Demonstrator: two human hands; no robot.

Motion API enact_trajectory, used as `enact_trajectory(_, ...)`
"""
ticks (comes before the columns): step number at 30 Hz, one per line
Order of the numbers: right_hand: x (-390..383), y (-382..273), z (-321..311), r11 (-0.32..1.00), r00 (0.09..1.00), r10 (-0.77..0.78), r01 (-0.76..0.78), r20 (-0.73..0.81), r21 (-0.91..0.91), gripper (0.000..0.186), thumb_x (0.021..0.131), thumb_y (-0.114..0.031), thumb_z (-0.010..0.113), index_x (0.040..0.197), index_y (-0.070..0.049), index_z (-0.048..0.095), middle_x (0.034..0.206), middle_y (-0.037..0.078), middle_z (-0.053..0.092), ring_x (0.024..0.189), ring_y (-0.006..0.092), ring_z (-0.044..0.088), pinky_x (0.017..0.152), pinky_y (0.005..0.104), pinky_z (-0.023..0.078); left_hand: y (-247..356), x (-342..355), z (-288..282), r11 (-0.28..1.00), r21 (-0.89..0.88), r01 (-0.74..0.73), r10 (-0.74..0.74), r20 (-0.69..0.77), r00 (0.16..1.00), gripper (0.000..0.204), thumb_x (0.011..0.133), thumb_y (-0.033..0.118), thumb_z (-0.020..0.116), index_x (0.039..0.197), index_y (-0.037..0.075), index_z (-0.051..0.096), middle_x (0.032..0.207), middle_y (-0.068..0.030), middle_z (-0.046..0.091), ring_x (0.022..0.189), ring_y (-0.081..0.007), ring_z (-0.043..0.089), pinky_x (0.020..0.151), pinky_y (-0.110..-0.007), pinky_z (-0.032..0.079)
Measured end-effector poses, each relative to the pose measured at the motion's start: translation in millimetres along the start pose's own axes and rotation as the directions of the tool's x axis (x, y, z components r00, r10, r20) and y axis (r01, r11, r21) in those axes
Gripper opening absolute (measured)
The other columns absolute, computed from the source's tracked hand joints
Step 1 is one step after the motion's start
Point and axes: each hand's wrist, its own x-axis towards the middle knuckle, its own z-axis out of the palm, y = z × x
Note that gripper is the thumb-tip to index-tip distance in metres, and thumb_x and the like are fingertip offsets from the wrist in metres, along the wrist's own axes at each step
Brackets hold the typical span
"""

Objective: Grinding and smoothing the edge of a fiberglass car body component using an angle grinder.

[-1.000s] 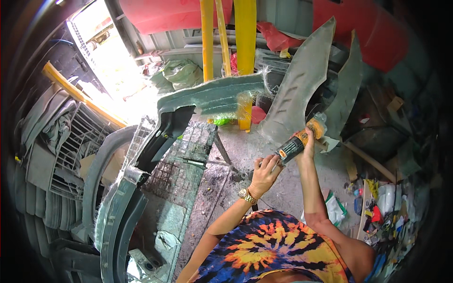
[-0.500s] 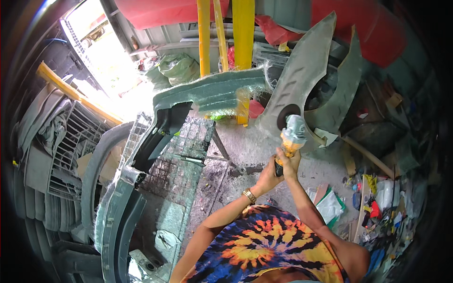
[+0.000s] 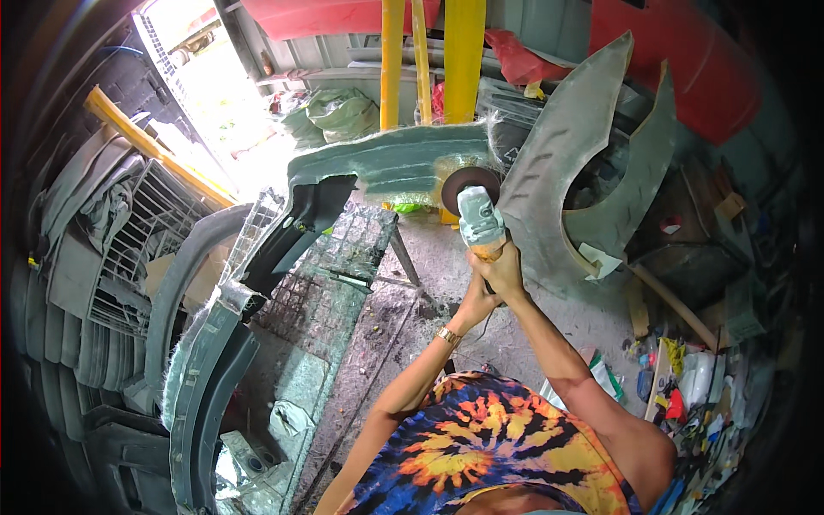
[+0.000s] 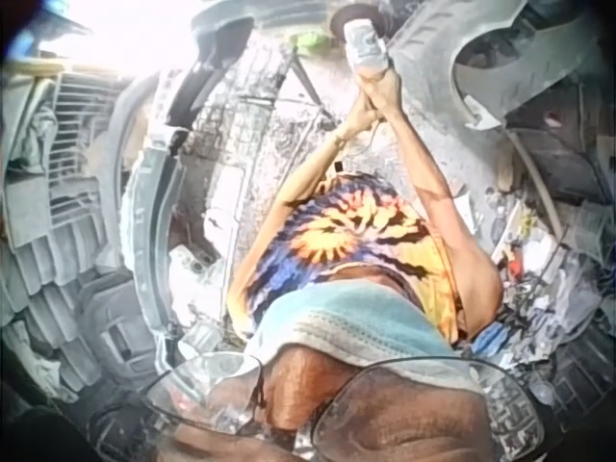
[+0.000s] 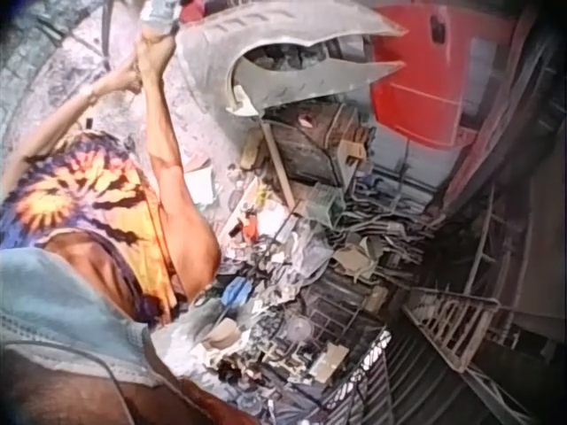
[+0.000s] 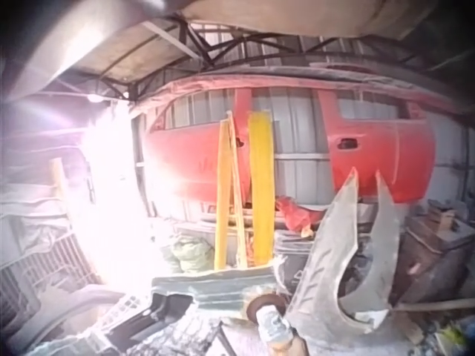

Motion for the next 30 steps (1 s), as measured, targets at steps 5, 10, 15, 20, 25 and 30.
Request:
enact_trajectory(5,13.0,3.3,3.5,0.981,0.995,0.03,-0.048,-0.097,-0.19,0.054,0.067,-0.021,0.078,0.109,-0.001,0.051,0.096,0.021,0.066,0.091,0.0366,0.066,0.078,0.0423,0.051,19.1,13.5,6.1,0.997,0.044,0.055,-0.052,-0.076,0.996,0.081,0.077,0.01,0.071,0.142,0.001,0.023,0.139,-0.0193,0.042,0.132,-0.0294,0.04,0.106,-0.039,0.036)
enact_trajectory(10,14.6,-4.1,10.8,0.947,0.995,0.0,-0.032,-0.1,-0.32,0.055,0.067,-0.025,0.078,0.109,-0.003,0.049,0.097,0.023,0.065,0.091,0.0417,0.063,0.077,0.046,0.05,16.2,16.3,0.1,1.0,-0.007,-0.024,0.023,-0.052,0.998,0.066,0.081,0.01,0.067,0.137,0.0,0.033,0.135,-0.0183,0.047,0.129,-0.0288,0.043,0.106,-0.038,0.035)
enact_trajectory(15,15.8,0.4,12.7,0.915,0.991,0.016,-0.067,-0.129,-0.399,0.058,0.067,-0.027,0.078,0.11,-0.004,0.048,0.096,0.024,0.064,0.09,0.0425,0.063,0.076,0.0475,0.05,21.9,19.2,-2.7,0.996,-0.09,-0.027,0.024,-0.032,0.999,0.062,0.082,0.01,0.066,0.135,-0.001,0.037,0.135,-0.0175,0.047,0.129,-0.0286,0.043,0.107,-0.038,0.034)
enact_trajectory(20,16.3,-0.2,15.4,0.901,0.993,0.002,-0.054,-0.12,-0.431,0.059,0.067,-0.028,0.078,0.111,-0.004,0.047,0.096,0.024,0.064,0.089,0.0428,0.063,0.075,0.048,0.05,8.1,21.5,-4.2,0.991,-0.113,-0.066,0.065,-0.018,0.998,0.062,0.081,0.01,0.067,0.135,-0.001,0.037,0.135,-0.0174,0.047,0.128,-0.0283,0.043,0.107,-0.038,0.033)
enact_trajectory(25,15.8,-4.9,15.8,0.903,0.993,0.039,-0.082,-0.11,-0.422,0.057,0.069,-0.025,0.078,0.113,-0.003,0.049,0.099,0.021,0.065,0.093,0.0402,0.063,0.078,0.0451,0.049,2.4,21.6,-3.2,0.993,-0.111,-0.046,0.044,-0.018,0.999,0.061,0.081,0.011,0.067,0.134,-0.001,0.039,0.135,-0.017,0.047,0.129,-0.0278,0.042,0.108,-0.038,0.032)
enact_trajectory(30,16.8,-1.3,13.9,0.877,0.995,0.003,-0.051,-0.1,-0.478,0.06,0.067,-0.029,0.078,0.113,-0.005,0.047,0.097,0.022,0.064,0.09,0.0419,0.062,0.076,0.049,0.049,12.6,22.9,-1.9,0.99,-0.143,-0.016,0.017,0.0,1.0,0.062,0.081,0.013,0.069,0.134,-0.001,0.039,0.135,-0.0164,0.047,0.129,-0.0274,0.042,0.108,-0.037,0.032)
